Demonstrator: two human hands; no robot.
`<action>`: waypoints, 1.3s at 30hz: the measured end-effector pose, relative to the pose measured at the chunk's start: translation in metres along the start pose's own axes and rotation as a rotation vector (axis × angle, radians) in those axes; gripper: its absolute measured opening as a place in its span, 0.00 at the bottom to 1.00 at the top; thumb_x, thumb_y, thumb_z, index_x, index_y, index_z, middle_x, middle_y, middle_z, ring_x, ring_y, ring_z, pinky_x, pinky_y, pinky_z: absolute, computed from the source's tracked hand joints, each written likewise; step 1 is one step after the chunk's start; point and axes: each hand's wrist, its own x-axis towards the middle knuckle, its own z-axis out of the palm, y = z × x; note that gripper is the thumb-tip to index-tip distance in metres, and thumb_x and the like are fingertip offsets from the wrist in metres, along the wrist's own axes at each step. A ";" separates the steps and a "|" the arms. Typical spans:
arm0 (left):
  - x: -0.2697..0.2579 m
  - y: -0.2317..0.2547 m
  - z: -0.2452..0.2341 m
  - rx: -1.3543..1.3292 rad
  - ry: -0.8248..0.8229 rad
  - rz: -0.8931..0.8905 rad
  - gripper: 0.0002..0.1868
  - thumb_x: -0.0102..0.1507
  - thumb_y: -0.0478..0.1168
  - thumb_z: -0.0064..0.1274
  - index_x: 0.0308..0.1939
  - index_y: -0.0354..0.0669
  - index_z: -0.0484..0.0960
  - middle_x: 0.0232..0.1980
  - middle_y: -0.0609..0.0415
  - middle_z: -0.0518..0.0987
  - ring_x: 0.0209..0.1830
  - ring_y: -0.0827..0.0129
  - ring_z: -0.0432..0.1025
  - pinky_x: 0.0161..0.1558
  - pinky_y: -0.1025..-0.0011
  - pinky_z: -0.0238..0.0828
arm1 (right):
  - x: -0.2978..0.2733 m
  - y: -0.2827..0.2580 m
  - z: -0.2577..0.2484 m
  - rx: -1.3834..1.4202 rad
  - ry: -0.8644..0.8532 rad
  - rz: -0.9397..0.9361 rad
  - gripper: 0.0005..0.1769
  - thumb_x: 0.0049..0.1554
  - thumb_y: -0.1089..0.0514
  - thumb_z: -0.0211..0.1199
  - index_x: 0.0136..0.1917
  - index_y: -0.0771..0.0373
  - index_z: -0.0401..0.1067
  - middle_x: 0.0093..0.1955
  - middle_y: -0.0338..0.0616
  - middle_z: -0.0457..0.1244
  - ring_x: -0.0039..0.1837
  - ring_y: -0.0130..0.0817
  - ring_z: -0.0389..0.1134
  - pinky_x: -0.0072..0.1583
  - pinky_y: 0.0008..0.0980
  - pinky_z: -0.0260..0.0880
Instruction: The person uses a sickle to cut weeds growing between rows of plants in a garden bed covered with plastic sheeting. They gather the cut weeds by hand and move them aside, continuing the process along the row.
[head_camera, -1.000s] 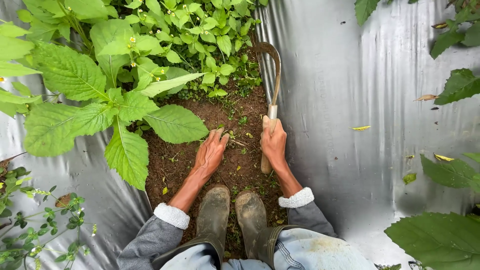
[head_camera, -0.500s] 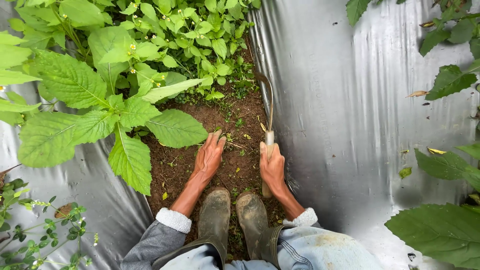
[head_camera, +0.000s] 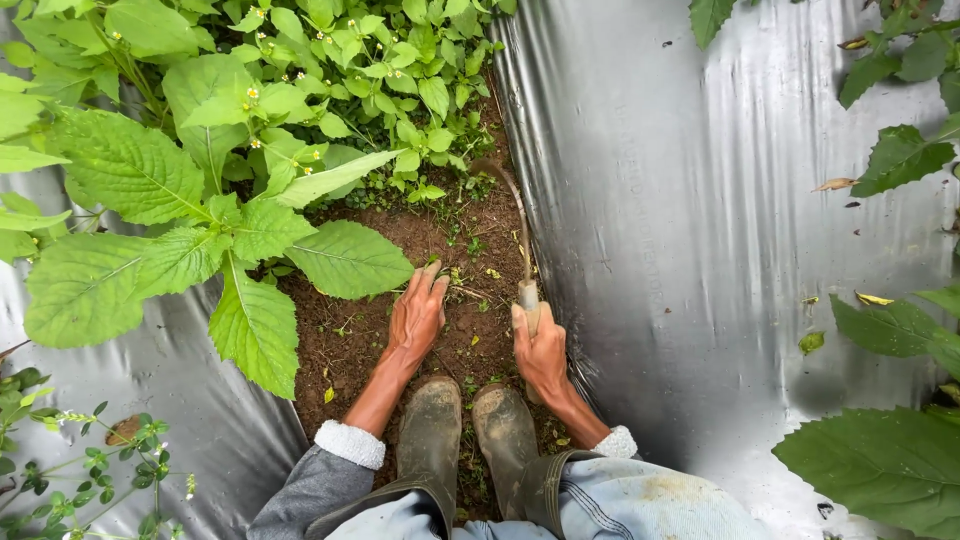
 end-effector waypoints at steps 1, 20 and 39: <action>-0.002 -0.001 0.000 0.003 0.000 -0.003 0.20 0.58 0.24 0.54 0.54 0.36 0.81 0.66 0.40 0.74 0.63 0.47 0.72 0.49 0.61 0.82 | 0.007 0.000 -0.003 0.002 -0.003 -0.001 0.20 0.69 0.46 0.52 0.40 0.59 0.66 0.23 0.46 0.62 0.24 0.35 0.61 0.30 0.34 0.65; 0.007 -0.002 -0.008 -0.022 0.082 0.029 0.20 0.54 0.25 0.56 0.50 0.36 0.83 0.63 0.44 0.76 0.60 0.50 0.72 0.46 0.62 0.82 | 0.003 -0.011 -0.017 0.237 0.001 0.103 0.22 0.68 0.47 0.52 0.37 0.61 0.61 0.18 0.45 0.54 0.20 0.30 0.55 0.25 0.32 0.58; 0.040 0.014 -0.047 -0.193 -0.093 -0.023 0.19 0.60 0.25 0.52 0.56 0.36 0.79 0.63 0.41 0.76 0.52 0.57 0.76 0.38 0.65 0.81 | 0.003 0.020 -0.024 0.428 -0.002 0.182 0.19 0.69 0.52 0.47 0.38 0.63 0.60 0.19 0.44 0.54 0.19 0.30 0.58 0.22 0.32 0.64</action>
